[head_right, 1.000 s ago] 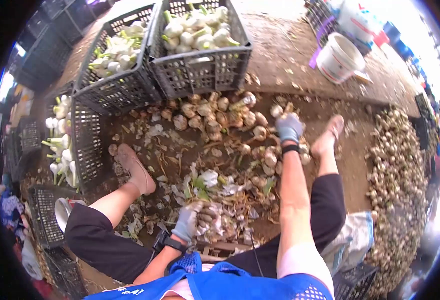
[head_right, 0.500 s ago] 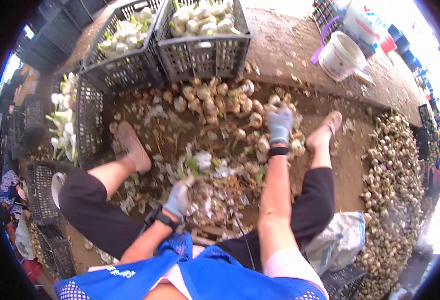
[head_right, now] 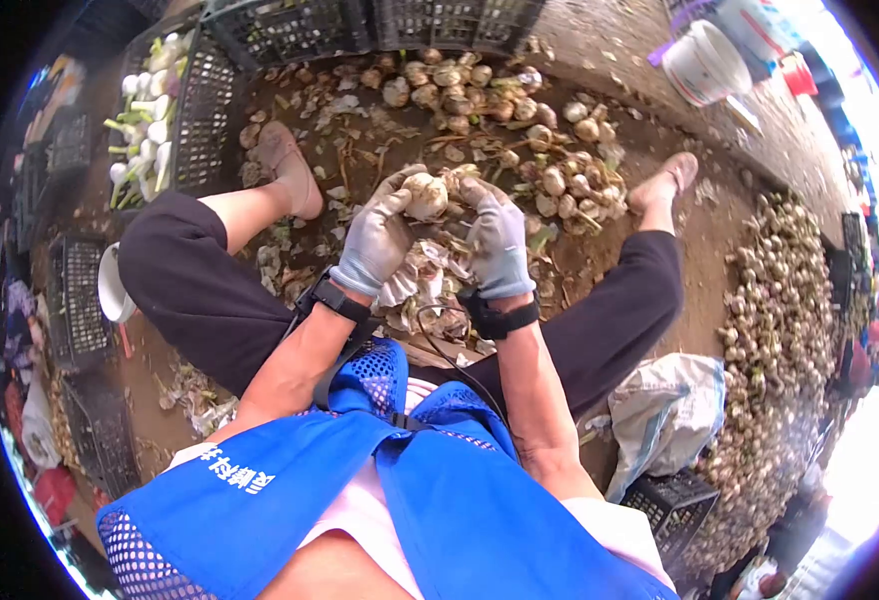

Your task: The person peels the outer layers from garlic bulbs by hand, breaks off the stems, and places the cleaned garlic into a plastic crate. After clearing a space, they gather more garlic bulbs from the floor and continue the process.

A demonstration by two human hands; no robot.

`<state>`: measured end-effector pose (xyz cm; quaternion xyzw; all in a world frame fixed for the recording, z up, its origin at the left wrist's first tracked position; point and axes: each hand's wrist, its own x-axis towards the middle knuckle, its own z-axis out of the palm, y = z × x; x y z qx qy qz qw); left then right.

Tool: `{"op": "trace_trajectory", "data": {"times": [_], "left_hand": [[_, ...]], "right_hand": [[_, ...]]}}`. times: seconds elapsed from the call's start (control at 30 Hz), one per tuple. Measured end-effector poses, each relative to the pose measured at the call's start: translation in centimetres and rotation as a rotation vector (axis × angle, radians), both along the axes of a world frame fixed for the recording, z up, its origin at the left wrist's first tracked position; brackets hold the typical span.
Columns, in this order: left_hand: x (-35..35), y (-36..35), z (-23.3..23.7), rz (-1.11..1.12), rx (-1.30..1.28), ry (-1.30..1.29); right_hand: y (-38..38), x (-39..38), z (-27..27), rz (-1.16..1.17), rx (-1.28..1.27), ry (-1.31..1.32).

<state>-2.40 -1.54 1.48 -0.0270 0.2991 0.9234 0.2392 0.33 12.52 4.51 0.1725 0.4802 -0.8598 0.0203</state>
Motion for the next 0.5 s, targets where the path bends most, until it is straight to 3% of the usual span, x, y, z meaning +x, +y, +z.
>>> {"op": "trace_trajectory", "data": {"times": [0.07, 0.13, 0.2, 0.27, 0.33, 0.37, 0.4, 0.5], "left_hand": [[0.2, 0.2, 0.2, -0.041, -0.108, 0.055], [0.4, 0.9, -0.3, -0.029, -0.081, 0.029], [0.6, 1.0, -1.0, -0.012, -0.064, -0.003], [0.6, 1.0, -0.8, -0.039, -0.089, -0.064], [0.6, 1.3, -0.5, -0.039, -0.102, 0.001], [0.6, 1.5, -0.4, -0.041, -0.244, 0.179], [0.6, 1.8, -0.3, -0.045, -0.384, 0.357], [1.7, 2.1, 1.7, -0.133, -0.430, 0.355]], "right_hand": [[0.7, -0.3, -1.9, -0.101, -0.242, -0.155], [0.5, 0.1, -2.7, -0.126, -0.243, -0.141], [0.2, 0.7, -2.7, -0.094, 0.093, -0.058], [0.6, 1.4, -1.6, -0.062, 0.111, -0.027], [1.6, 1.8, -1.1, -0.037, -0.188, -0.131], [1.9, 2.1, -0.7, -0.020, -0.267, -0.143], [2.0, 2.0, -1.0, -0.027, -0.272, -0.137], [1.8, 2.2, -0.9, -0.077, -0.037, -0.079]]}}
